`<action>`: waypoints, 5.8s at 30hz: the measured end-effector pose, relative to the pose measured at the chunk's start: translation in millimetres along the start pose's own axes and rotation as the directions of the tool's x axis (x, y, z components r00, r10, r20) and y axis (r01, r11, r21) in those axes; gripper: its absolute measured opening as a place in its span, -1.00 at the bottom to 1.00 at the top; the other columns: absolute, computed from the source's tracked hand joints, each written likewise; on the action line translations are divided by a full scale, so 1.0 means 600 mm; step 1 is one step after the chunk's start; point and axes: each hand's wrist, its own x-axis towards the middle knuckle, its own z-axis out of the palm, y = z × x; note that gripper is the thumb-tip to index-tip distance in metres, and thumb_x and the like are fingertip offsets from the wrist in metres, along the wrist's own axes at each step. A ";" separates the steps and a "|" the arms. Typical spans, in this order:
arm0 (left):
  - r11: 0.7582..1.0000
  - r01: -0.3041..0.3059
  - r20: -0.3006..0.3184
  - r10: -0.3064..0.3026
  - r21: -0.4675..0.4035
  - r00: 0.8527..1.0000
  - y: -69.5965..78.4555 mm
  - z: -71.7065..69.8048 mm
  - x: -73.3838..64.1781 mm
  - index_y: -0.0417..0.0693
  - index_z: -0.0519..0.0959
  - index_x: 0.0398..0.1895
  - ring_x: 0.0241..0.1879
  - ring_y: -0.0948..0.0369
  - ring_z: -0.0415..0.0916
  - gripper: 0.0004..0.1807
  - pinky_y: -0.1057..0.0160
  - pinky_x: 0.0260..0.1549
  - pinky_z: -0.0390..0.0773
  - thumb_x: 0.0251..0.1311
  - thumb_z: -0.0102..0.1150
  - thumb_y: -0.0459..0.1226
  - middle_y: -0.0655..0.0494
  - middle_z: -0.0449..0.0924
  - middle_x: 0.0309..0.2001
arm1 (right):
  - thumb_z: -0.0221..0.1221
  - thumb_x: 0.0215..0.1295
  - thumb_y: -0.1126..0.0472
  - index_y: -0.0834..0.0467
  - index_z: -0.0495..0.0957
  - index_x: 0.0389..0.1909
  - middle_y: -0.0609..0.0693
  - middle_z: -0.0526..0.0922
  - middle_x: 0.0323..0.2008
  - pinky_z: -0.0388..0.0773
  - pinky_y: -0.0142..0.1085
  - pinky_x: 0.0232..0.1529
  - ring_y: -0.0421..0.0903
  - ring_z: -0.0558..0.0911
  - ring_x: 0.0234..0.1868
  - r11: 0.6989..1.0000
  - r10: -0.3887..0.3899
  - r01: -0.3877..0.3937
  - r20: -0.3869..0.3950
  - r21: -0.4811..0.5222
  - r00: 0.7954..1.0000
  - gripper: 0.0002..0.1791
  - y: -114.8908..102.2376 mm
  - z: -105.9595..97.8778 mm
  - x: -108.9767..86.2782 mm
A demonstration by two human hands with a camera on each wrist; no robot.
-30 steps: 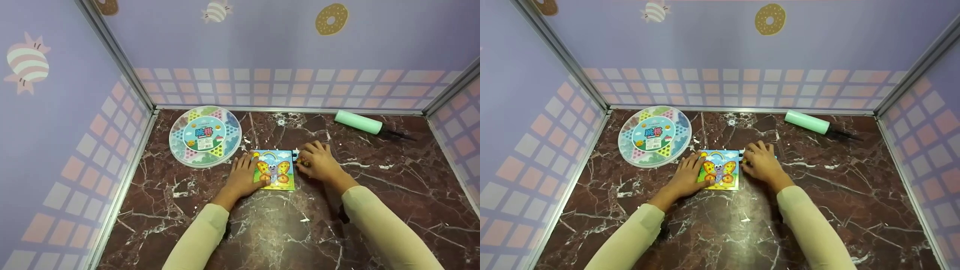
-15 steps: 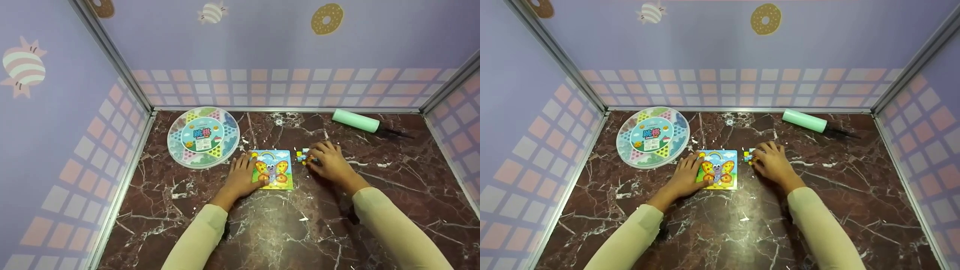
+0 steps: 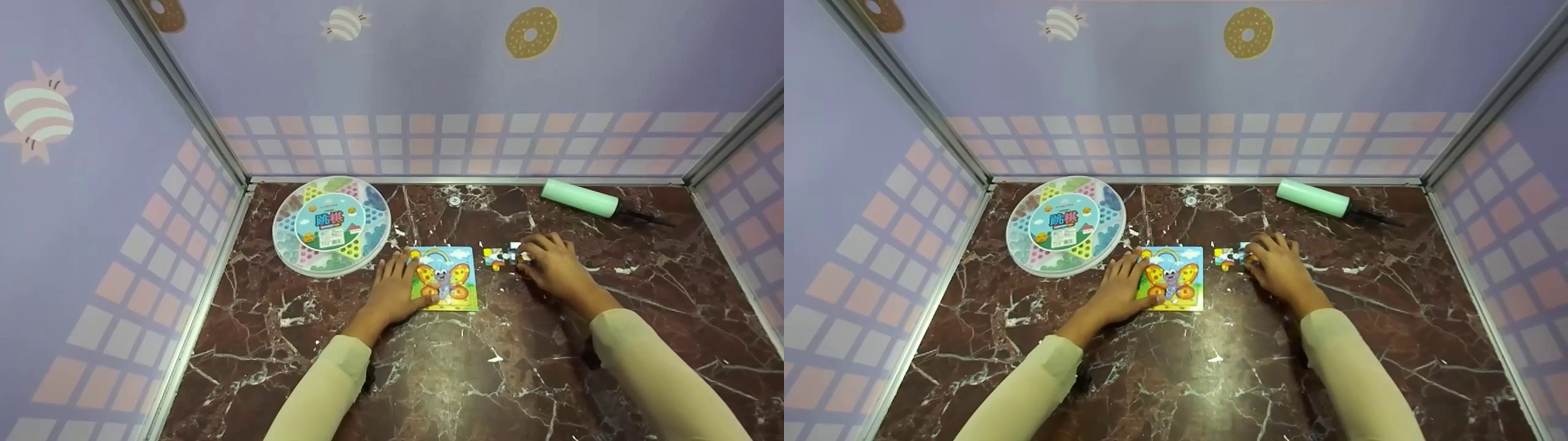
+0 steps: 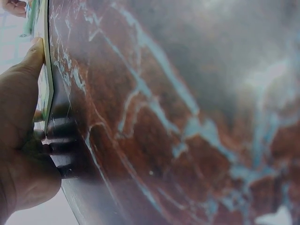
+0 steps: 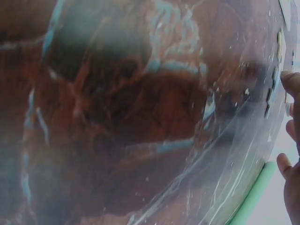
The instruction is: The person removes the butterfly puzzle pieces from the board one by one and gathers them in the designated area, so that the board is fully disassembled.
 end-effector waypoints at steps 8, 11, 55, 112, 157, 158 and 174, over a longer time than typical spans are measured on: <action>1.000 -0.014 -0.005 0.014 -0.001 1.000 -0.004 0.006 -0.001 -0.09 0.08 0.82 0.83 -0.20 -0.20 0.17 -0.30 0.79 -0.23 0.44 0.15 0.43 -0.15 -0.19 0.85 | 0.43 0.48 0.20 0.14 0.69 0.17 0.27 0.65 0.29 0.47 0.49 0.16 0.39 0.53 0.30 0.997 0.070 -0.071 0.055 0.022 0.996 -0.69 0.014 -0.006 -0.015; 1.000 -0.011 -0.004 0.011 -0.001 1.000 -0.002 0.003 -0.003 -0.09 0.07 0.82 0.83 -0.19 -0.21 0.16 -0.30 0.79 -0.22 0.44 0.16 0.42 -0.15 -0.20 0.85 | 0.41 0.49 0.23 0.15 0.67 0.19 0.31 0.62 0.32 0.46 0.52 0.17 0.42 0.51 0.32 0.996 0.082 -0.084 0.063 0.031 0.995 -0.68 0.018 -0.009 -0.018; 1.000 -0.010 -0.015 0.010 -0.005 1.000 0.015 -0.015 -0.012 -0.13 0.12 0.80 0.82 -0.22 -0.17 0.09 -0.32 0.78 -0.18 0.48 0.20 0.33 -0.22 -0.15 0.83 | 0.37 0.47 0.37 0.26 0.81 0.12 0.33 0.72 0.22 0.54 0.46 0.01 0.39 0.59 0.17 0.997 0.062 -0.063 0.038 0.041 0.997 -0.74 0.049 -0.022 -0.047; 1.000 0.006 -0.020 -0.006 0.029 1.000 0.015 -0.014 -0.012 -0.05 0.13 0.80 0.82 -0.20 -0.12 0.09 -0.29 0.79 -0.17 0.47 0.17 0.38 -0.17 -0.05 0.82 | 0.39 0.39 0.40 0.31 0.82 -0.07 0.21 0.76 -0.06 0.61 0.37 -0.17 0.29 0.59 -0.05 0.999 0.033 -0.033 0.007 -0.010 0.999 -0.84 0.044 -0.023 -0.040; 1.000 0.006 -0.038 -0.005 0.030 0.999 0.009 -0.005 -0.008 -0.07 0.06 0.83 0.82 -0.17 -0.13 0.17 -0.24 0.80 -0.18 0.42 0.18 0.42 -0.13 -0.10 0.84 | 0.40 0.45 0.21 0.26 0.81 0.07 0.25 0.63 0.12 0.52 0.35 -0.03 0.28 0.52 0.09 0.998 0.064 -0.064 0.023 -0.007 0.998 -0.71 -0.002 -0.008 -0.005; 1.000 0.007 -0.038 -0.006 0.028 0.999 0.006 -0.003 -0.006 -0.07 0.04 0.83 0.83 -0.16 -0.14 0.19 -0.23 0.81 -0.20 0.41 0.18 0.43 -0.12 -0.11 0.84 | 0.40 0.45 0.20 0.26 0.81 0.08 0.25 0.63 0.12 0.52 0.34 -0.02 0.28 0.52 0.09 0.998 0.062 -0.062 0.023 -0.003 0.998 -0.71 -0.006 -0.006 -0.002; 1.000 -0.008 -0.071 0.010 0.018 0.997 0.003 -0.001 -0.009 -0.15 0.07 0.81 0.81 -0.16 -0.07 0.21 -0.23 0.80 -0.15 0.39 0.22 0.41 -0.12 -0.07 0.84 | 0.41 0.48 0.11 0.15 0.81 0.15 0.17 0.65 0.18 0.53 0.31 0.09 0.24 0.54 0.19 0.998 -0.015 0.011 0.059 0.068 0.998 -0.68 -0.085 0.031 0.037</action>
